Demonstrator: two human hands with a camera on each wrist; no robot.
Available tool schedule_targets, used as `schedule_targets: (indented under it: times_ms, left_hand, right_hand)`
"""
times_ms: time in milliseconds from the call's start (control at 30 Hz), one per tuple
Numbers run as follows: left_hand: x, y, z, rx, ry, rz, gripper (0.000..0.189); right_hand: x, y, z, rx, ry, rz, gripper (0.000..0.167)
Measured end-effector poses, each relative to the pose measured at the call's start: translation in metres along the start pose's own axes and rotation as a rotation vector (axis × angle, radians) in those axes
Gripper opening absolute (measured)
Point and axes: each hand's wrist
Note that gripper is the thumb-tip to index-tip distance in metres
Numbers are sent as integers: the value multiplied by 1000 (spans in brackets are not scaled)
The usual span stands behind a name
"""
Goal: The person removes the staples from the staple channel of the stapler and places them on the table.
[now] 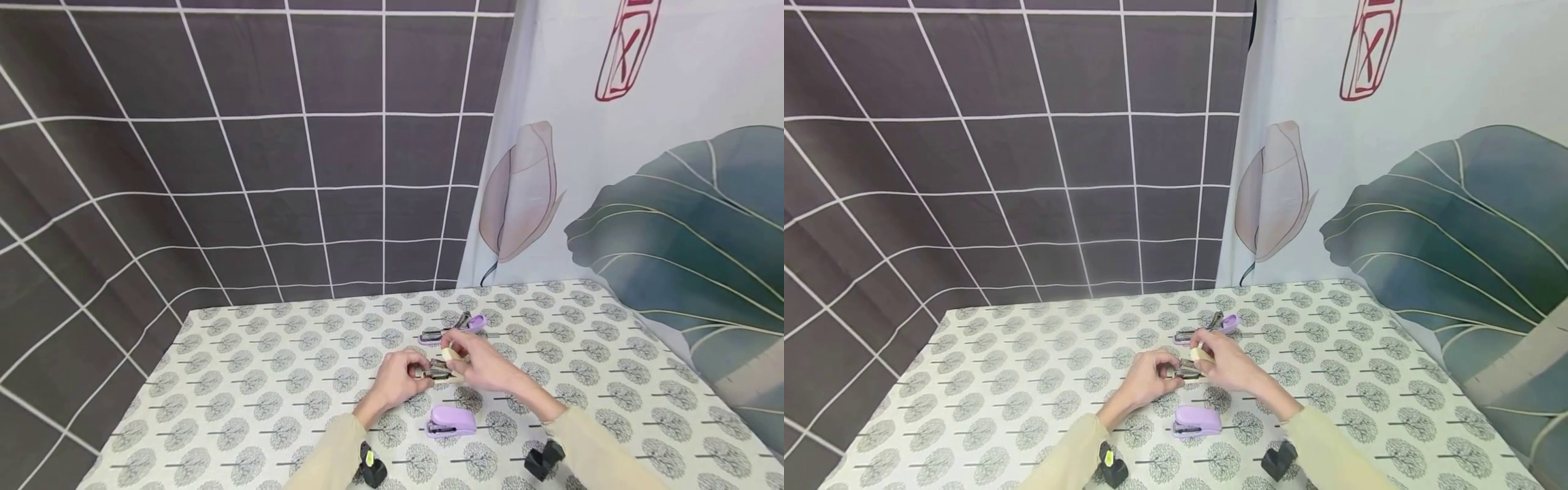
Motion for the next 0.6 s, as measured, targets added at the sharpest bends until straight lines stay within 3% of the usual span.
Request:
schedule_targets:
  times_ms: [333,600]
  left_hand:
    - [0,1,-2,-3,-6,-9,22]
    - [1,1,1,12,2,-26,22]
  right_hand:
    - [3,8,7,-37,-68,54,26]
    - [3,15,12,-17,-95,94,27]
Point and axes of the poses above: each hand's wrist, its own y-axis away from the middle knuckle, its own x-axis out of the back of the hand, z = x × y, and after that the axes turned 4 degrees about -y, right-handed
